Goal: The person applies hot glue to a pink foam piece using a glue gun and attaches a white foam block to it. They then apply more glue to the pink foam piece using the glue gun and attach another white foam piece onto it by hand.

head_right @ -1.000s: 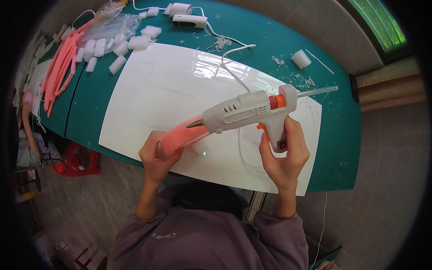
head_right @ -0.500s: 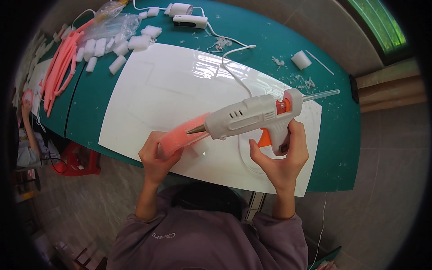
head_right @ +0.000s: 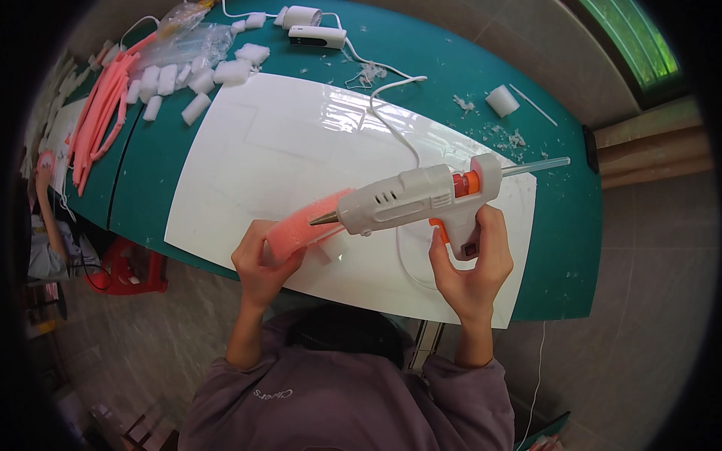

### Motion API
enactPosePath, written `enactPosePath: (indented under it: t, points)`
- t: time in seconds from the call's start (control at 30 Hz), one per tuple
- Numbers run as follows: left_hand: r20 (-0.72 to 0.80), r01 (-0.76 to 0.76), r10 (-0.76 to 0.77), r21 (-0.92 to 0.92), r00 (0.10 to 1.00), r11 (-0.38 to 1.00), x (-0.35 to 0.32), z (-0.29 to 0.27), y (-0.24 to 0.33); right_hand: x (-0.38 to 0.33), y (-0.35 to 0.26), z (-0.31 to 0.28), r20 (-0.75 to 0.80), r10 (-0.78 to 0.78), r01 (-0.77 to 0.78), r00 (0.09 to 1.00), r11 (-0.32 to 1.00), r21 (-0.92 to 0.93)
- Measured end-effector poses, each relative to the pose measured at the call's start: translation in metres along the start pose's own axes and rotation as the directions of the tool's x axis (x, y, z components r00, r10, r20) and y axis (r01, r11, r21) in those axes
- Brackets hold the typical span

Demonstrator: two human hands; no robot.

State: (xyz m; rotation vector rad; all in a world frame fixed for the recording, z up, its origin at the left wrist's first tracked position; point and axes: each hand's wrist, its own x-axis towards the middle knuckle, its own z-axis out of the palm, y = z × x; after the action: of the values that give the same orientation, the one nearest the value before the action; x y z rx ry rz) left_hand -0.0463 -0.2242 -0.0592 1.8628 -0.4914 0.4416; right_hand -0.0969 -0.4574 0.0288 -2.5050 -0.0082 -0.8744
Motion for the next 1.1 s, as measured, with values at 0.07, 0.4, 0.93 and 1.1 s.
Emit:
enactPosePath:
  t: [0.07, 0.4, 0.93, 1.1]
  points:
    - [0.003, 0.001, -0.001, 0.004, 1.0, 1.0, 0.0, 0.0, 0.0, -0.001, 0.001, -0.001, 0.002, -0.004, 0.004, 1.0, 1.0, 0.011]
    - [0.005, 0.005, -0.005, 0.0, 1.0, 1.0, -0.001, -0.001, 0.0, -0.004, 0.006, 0.0, 0.002, 0.003, -0.003, 1.0, 1.0, -0.018]
    - [0.019, 0.059, -0.059, 0.019, 0.998, 0.998, -0.001, -0.003, 0.003, -0.011, 0.066, -0.042, -0.122, 0.652, -0.634, 0.748, 0.757, 0.156]
    - [0.019, 0.017, -0.017, -0.002, 1.0, 1.0, -0.001, -0.005, 0.002, -0.045, 0.122, -0.053, 0.086, 0.746, -0.741, 0.66, 0.666, -0.086]
